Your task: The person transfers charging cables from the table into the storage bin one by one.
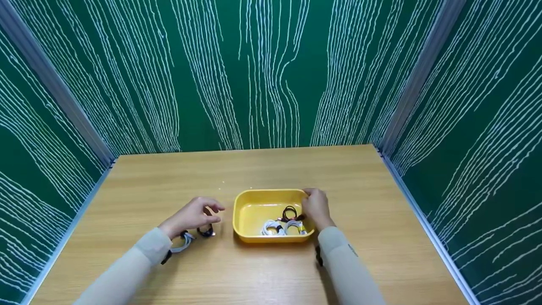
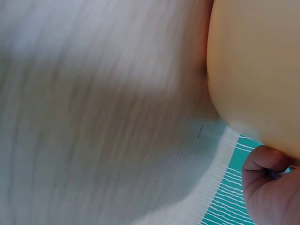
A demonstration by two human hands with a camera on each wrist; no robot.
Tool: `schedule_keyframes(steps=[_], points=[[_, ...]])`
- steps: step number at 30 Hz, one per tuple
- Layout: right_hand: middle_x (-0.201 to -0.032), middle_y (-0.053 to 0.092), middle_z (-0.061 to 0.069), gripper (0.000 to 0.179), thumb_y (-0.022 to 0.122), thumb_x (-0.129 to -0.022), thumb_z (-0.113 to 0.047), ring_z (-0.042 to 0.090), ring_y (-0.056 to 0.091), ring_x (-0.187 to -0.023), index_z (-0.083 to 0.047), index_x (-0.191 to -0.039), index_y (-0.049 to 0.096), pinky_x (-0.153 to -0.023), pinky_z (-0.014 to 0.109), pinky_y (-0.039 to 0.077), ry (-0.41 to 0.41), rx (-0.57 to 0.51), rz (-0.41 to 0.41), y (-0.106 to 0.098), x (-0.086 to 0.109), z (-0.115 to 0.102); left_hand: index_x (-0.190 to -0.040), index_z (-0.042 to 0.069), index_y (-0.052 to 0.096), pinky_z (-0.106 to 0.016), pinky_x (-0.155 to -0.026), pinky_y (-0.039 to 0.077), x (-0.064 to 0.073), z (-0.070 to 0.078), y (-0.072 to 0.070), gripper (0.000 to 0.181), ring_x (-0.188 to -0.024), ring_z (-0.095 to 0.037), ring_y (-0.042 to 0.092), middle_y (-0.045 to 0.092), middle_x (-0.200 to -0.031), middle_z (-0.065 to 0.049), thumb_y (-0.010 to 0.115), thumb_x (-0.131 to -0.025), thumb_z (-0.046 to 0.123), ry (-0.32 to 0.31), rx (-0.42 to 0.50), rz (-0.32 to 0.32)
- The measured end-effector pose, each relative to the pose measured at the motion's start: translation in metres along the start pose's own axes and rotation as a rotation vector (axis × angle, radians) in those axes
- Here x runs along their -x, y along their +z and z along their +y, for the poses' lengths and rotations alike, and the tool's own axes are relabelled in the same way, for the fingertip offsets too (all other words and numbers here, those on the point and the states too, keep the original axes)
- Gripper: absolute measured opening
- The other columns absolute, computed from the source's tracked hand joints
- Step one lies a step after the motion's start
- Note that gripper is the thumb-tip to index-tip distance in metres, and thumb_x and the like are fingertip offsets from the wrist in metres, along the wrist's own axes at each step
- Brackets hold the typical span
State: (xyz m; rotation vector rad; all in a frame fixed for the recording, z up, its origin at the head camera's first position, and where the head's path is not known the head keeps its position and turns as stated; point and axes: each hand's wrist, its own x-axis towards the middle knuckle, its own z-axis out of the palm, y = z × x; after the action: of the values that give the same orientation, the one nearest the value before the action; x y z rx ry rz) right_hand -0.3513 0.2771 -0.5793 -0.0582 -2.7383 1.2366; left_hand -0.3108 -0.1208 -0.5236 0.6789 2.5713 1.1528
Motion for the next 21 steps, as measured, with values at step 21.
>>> schedule_keyframes(steps=[21], points=[[-0.1, 0.079, 0.024, 0.029, 0.06, -0.088, 0.007, 0.031, 0.067, -0.087, 0.006, -0.108, 0.081, -0.073, 0.029, 0.051, -0.028, 0.017, 0.034, 0.0, 0.0, 0.001, -0.128, -0.004, 0.076, -0.057, -0.106, 0.056, 0.01, -0.028, -0.01, 0.037, -0.119, -0.035, 0.068, 0.076, -0.128, -0.019, 0.081, -0.093, 0.007, 0.012, -0.092, -0.022]])
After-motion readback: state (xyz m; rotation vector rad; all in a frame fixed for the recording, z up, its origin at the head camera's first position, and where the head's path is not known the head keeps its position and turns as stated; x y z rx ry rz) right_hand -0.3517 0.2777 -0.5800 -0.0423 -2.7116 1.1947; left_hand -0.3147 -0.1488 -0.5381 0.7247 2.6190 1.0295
